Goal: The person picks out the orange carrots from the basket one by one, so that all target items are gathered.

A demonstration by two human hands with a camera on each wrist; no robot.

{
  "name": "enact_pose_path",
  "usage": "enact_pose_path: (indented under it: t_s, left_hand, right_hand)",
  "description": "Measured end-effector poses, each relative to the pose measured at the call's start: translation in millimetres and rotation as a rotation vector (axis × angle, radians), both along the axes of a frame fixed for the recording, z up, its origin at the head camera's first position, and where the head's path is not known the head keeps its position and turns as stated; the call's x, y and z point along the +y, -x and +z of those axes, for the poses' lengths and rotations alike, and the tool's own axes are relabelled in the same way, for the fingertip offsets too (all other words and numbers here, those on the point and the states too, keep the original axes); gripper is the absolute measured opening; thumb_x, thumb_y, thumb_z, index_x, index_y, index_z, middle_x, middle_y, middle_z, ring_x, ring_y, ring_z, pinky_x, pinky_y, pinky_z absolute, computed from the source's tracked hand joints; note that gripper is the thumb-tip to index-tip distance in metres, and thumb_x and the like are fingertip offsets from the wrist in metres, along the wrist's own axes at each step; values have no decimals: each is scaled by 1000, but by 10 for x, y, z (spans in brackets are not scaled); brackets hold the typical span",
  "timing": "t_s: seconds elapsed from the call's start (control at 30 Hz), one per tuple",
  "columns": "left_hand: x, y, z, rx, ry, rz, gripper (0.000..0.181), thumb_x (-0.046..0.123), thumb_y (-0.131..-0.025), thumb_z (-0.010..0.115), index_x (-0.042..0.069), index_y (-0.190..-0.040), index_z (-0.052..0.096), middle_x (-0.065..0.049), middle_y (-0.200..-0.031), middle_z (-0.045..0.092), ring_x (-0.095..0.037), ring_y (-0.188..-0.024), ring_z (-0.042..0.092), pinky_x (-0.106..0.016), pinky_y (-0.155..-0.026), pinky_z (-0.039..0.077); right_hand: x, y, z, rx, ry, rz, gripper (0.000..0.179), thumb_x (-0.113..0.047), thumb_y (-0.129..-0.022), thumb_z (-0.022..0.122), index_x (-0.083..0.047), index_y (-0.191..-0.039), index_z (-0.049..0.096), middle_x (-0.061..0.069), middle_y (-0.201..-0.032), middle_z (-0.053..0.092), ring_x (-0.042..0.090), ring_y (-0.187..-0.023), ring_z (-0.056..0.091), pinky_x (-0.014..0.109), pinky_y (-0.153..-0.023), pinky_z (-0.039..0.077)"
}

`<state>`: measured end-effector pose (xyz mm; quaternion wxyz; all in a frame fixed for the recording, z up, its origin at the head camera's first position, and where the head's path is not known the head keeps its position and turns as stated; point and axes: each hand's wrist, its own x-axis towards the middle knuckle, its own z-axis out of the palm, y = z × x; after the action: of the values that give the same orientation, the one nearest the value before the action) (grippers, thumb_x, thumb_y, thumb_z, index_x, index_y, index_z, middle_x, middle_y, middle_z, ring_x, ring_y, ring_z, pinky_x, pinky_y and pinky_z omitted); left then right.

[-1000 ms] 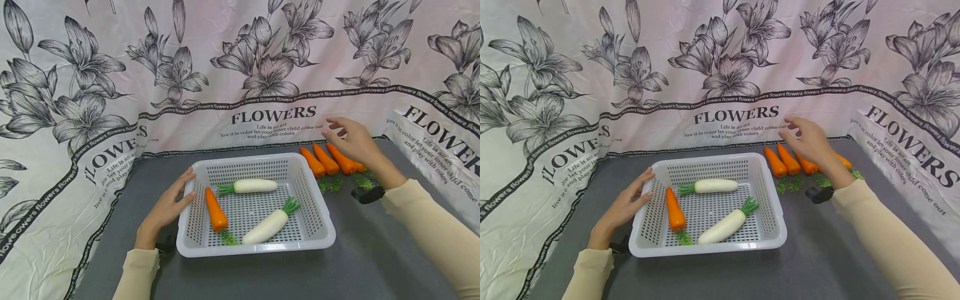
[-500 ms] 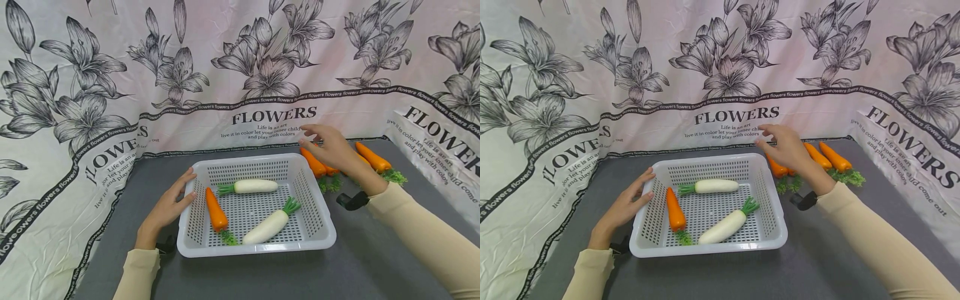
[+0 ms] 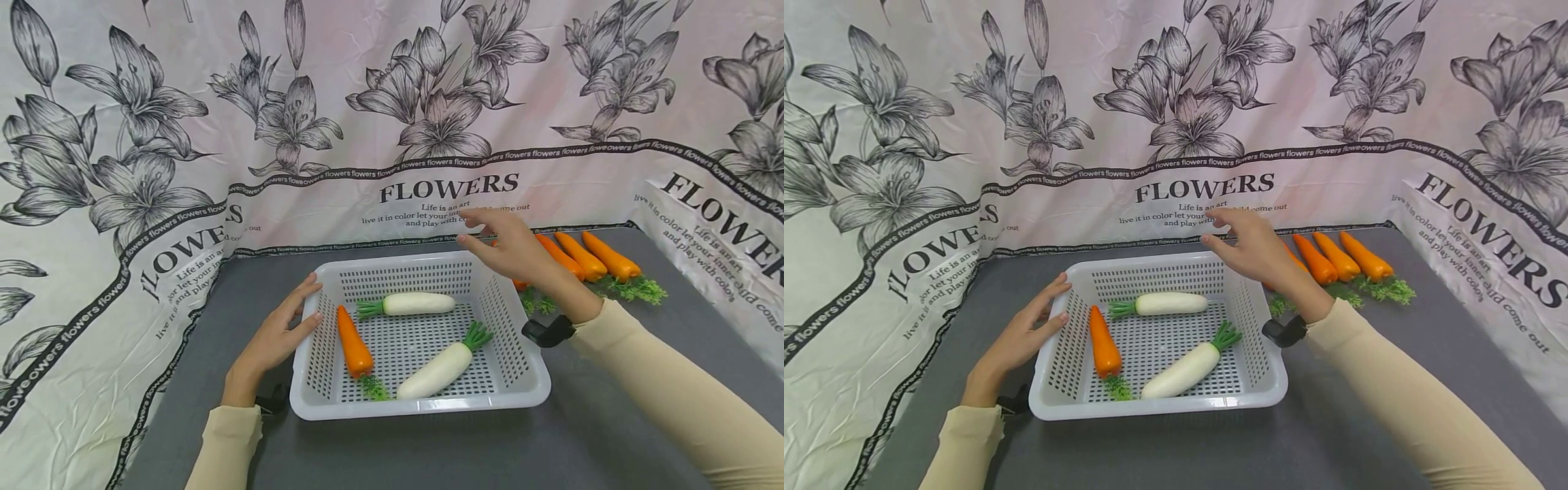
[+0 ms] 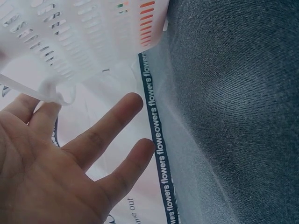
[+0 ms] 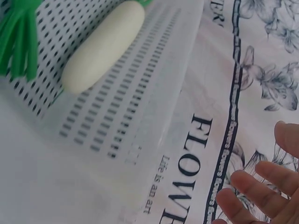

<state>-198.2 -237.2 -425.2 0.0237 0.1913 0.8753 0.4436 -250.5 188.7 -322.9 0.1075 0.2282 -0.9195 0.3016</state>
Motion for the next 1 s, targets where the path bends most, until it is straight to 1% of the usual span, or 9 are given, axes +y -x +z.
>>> enact_pose_path:
  t_s: [0.13,0.27,0.37,0.47,0.6,0.67,0.83,1.0]
  left_hand:
    - [4,-3,9,-4,3,4,61,33,-102,58,26,-159,35,5,-172,15,-37,-111,62,-27,-65,63]
    - [-1,1,11,-9,2,2,61,34,-103,58,27,-159,35,6,-172,15,-37,-112,62,-27,-66,63]
    - [-8,1,7,-9,0,-3,61,33,-103,58,27,-159,35,6,-172,15,-37,-112,61,-27,-65,63]
    - [-9,-1,3,-7,-2,-6,61,33,-103,58,27,-159,35,6,-172,15,-36,-111,61,-27,-65,63]
    - [-5,5,-2,2,10,-4,62,33,-103,58,26,-159,34,4,-172,16,-35,-111,61,-27,-66,62]
    - [-2,9,-3,8,20,-2,62,33,-103,58,25,-159,34,4,-172,16,-35,-110,61,-27,-67,62]
    - [4,11,3,17,30,1,61,33,-103,58,23,-159,35,3,-172,17,-34,-109,61,-28,-69,62]
    - [7,6,10,10,25,2,62,34,-103,58,24,-159,35,3,-172,17,-35,-111,61,-28,-67,63]
  right_hand:
    - [-84,5,-16,-28,6,24,53,-29,-101,63,-8,-148,52,19,-137,64,35,-108,64,50,-85,56]
    - [-182,5,-41,-80,29,44,54,-33,-101,63,-9,-148,52,17,-142,60,35,-113,63,52,-90,56]
    - [-273,6,-81,-96,43,66,53,-34,-101,64,-9,-146,54,14,-145,59,35,-116,63,52,-95,55]
    - [-368,-3,-139,-98,44,89,52,-34,-100,64,-9,-145,56,12,-146,58,33,-114,63,51,-96,54]
    - [-504,-29,-228,-93,28,126,50,-33,-100,65,-9,-144,58,11,-145,60,29,-108,63,47,-91,55]
    - [-575,-46,-265,-103,25,145,50,-32,-99,66,-10,-143,58,12,-141,62,28,-106,64,45,-89,55]
    - [-743,-88,-315,-128,2,176,50,-33,-98,67,-11,-142,59,13,-131,68,29,-108,66,46,-90,56]
    - [-893,-91,-375,-112,-44,210,51,-35,-97,68,-9,-141,60,11,-129,70,29,-107,66,45,-91,56]
